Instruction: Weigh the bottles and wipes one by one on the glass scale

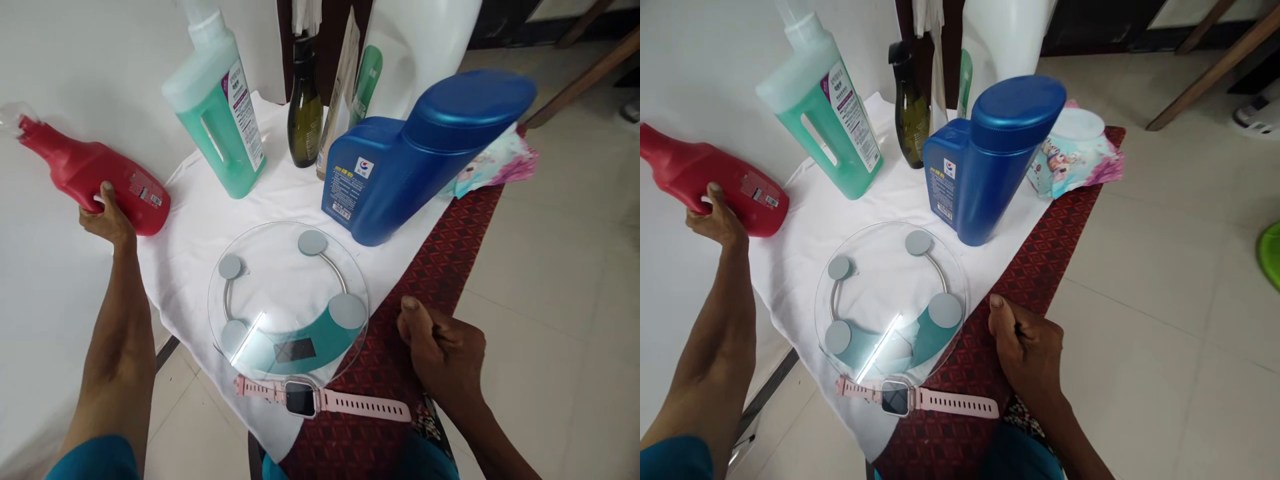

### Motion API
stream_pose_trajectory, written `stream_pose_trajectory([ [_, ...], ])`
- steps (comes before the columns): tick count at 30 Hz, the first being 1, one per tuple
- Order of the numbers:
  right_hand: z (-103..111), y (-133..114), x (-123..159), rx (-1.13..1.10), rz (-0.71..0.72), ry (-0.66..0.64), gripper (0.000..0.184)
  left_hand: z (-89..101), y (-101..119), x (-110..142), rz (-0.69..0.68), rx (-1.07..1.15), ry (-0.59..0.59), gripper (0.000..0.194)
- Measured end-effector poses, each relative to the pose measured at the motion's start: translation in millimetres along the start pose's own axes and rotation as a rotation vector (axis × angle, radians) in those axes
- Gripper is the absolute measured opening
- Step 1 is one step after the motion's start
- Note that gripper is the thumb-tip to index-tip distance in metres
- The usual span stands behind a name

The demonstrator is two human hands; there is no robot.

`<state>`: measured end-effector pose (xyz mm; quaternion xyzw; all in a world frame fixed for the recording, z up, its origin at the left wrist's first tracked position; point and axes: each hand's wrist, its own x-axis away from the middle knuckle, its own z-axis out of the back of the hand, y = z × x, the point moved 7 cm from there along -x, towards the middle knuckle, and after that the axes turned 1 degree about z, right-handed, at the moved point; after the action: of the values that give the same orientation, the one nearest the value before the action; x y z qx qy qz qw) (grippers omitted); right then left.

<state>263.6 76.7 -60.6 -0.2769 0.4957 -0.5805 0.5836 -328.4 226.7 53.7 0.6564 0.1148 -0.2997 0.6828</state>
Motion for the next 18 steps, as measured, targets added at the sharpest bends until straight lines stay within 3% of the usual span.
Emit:
stream_pose_trajectory([
  [2,-0.2,-2.7,-0.6,-0.011,0.0,-0.006,0.061,10.5,1.5,8.9,0.047,-0.07,0.027,0.035],
  [4,-0.4,-4.8,-1.1,-0.02,0.001,-0.012,0.06,26.0,9.5,23.2,0.063,-0.171,0.14,0.036],
  [6,-0.8,-5.3,-1.1,-0.031,0.0,-0.019,0.06,33.0,31.3,42.5,-0.071,-0.213,0.185,0.037],
  [7,-0.8,-5.2,-1.0,-0.038,0.002,-0.019,0.06,30.8,45.4,54.0,-0.179,-0.197,0.147,0.041],
  [10,-0.3,-4.6,-0.3,-0.057,0.019,-0.012,0.06,5.6,81.1,94.8,-0.388,-0.071,-0.155,0.048],
  [13,0.6,-3.3,0.1,-0.09,0.023,0.0,0.059,-29.9,101.3,137.4,-0.388,-0.002,-0.454,0.051],
  [18,2.4,-0.6,-0.7,-0.141,0.039,0.015,0.057,-85.2,125.6,208.7,-0.323,0.065,-0.804,0.06],
])
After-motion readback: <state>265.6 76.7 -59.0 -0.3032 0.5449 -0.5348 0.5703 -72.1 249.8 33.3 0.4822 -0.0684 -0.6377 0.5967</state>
